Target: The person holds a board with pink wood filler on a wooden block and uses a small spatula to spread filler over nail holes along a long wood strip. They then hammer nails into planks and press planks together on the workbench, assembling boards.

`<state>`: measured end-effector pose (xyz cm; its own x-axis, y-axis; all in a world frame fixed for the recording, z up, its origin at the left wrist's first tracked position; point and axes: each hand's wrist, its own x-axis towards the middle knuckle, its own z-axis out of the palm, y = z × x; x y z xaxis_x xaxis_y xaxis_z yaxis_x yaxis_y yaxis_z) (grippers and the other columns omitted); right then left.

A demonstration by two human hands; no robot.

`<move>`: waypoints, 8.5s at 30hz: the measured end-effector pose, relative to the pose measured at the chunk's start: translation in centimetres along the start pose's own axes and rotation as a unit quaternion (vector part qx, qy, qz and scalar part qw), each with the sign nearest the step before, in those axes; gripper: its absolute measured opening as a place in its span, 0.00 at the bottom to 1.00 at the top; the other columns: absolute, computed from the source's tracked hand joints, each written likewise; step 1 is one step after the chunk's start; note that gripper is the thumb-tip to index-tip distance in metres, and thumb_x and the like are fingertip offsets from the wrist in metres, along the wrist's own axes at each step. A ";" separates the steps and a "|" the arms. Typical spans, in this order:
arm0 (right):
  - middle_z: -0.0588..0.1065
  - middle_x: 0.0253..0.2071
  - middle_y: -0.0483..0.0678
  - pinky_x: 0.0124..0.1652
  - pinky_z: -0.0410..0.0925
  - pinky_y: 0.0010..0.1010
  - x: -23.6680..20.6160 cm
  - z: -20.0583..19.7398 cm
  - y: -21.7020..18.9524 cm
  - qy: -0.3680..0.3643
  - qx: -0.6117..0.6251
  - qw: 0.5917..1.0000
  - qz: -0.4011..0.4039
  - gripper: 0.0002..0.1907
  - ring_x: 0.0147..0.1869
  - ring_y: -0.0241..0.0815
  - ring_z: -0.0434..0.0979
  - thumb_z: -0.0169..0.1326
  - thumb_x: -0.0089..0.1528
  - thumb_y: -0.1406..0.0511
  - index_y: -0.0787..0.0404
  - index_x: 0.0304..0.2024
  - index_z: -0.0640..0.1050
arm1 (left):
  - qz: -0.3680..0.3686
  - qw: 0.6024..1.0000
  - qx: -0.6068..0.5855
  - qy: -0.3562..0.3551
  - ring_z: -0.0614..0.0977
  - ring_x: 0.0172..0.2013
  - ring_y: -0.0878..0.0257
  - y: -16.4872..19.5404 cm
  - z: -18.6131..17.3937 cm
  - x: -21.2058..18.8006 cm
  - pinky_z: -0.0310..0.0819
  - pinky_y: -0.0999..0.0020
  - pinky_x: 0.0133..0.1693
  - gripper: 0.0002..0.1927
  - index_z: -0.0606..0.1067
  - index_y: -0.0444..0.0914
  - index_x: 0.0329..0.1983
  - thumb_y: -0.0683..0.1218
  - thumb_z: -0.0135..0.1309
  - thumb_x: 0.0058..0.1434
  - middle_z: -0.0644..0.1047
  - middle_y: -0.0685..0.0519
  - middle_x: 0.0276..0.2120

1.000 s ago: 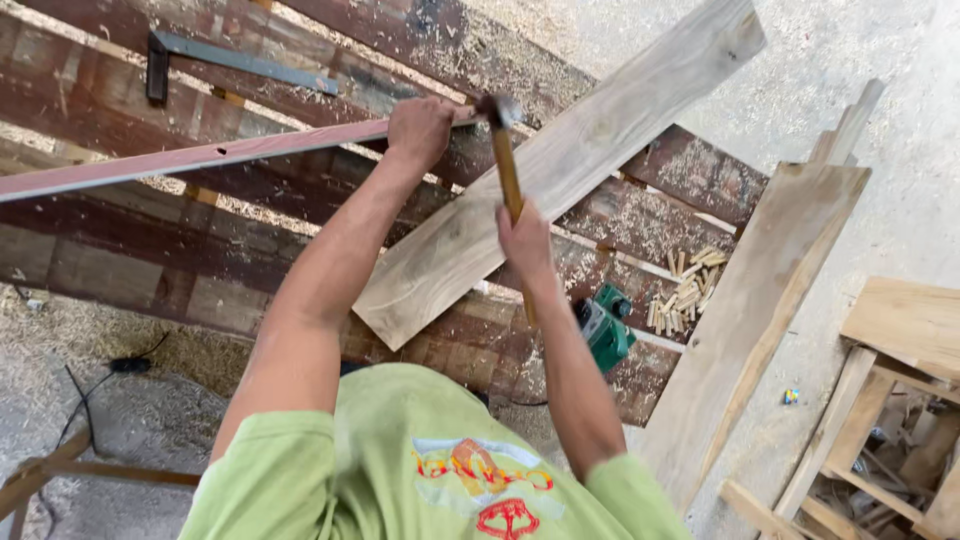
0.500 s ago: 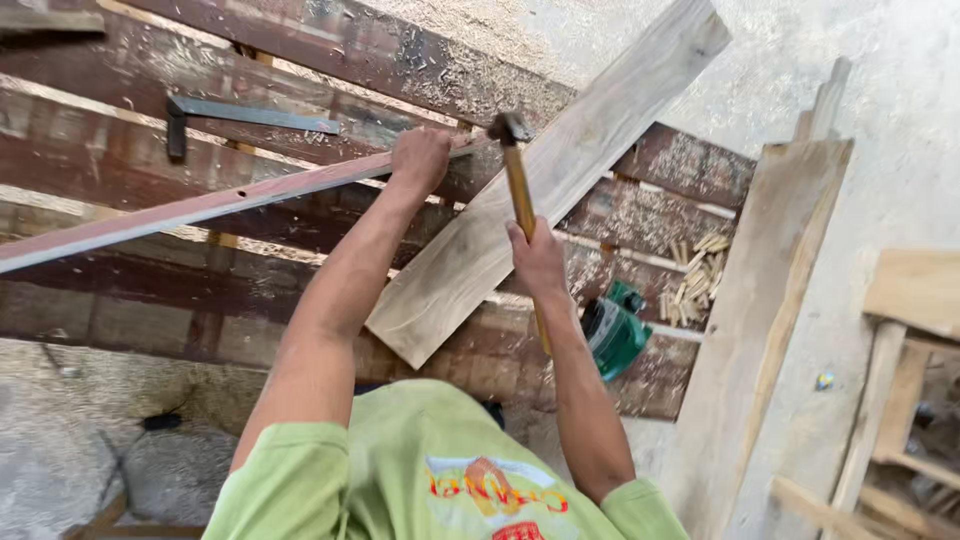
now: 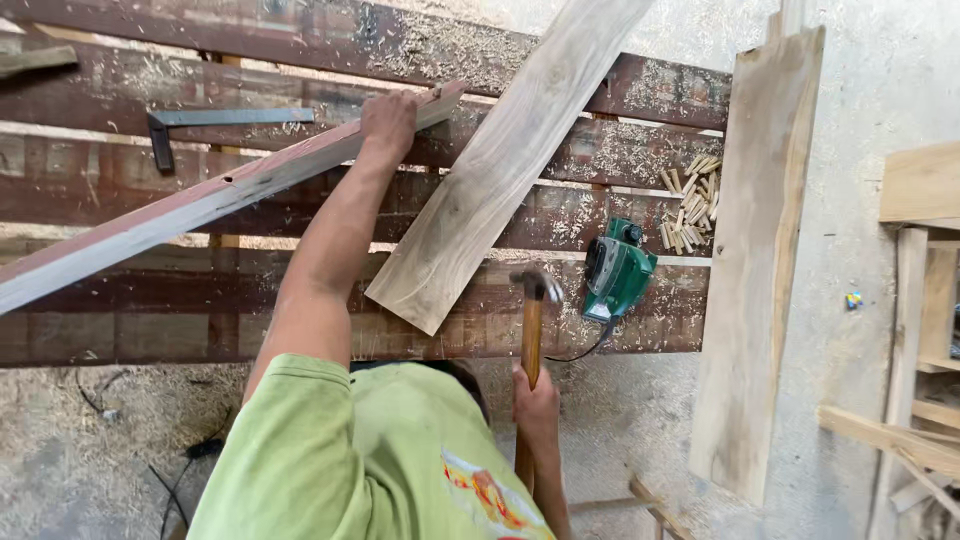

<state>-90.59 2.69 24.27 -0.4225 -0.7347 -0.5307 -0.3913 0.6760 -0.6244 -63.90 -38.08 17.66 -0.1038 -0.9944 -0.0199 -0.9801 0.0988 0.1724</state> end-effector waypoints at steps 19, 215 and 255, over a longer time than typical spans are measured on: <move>0.69 0.15 0.45 0.17 0.64 0.32 -9.0 8.1 6.1 -0.070 0.026 0.997 0.031 0.18 0.15 0.36 0.71 0.55 0.65 0.53 0.60 0.31 0.73 | -0.202 0.459 -0.854 -0.139 0.84 0.38 0.59 -8.8 -2.8 -21.1 0.83 0.65 0.38 0.08 0.74 0.33 0.48 0.41 0.53 0.69 0.84 0.45 0.43; 0.81 0.44 0.45 0.42 0.73 0.21 -40.0 62.6 -27.9 -0.381 0.008 0.829 -0.410 0.10 0.42 0.28 0.79 0.60 0.65 0.71 0.66 0.47 0.75 | -0.338 0.679 -0.588 0.282 0.82 0.34 0.68 -62.8 -11.6 -65.6 0.80 0.70 0.36 0.09 0.80 0.35 0.44 0.39 0.49 0.68 0.84 0.51 0.38; 0.73 0.22 0.41 0.15 0.65 0.25 -42.7 71.9 -29.0 -0.429 -0.345 0.686 -0.476 0.15 0.17 0.30 0.71 0.50 0.70 0.59 0.68 0.44 0.73 | -0.313 0.873 -0.226 0.297 0.78 0.62 0.61 -76.0 -9.3 -67.5 0.45 0.48 0.73 0.11 0.80 0.47 0.49 0.41 0.60 0.65 0.82 0.56 0.51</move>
<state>-2.39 10.43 23.85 0.8131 -0.4245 -0.3983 -0.5756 -0.4841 -0.6591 19.19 21.14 15.03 0.6670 -0.7049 0.2414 -0.6314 -0.3628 0.6853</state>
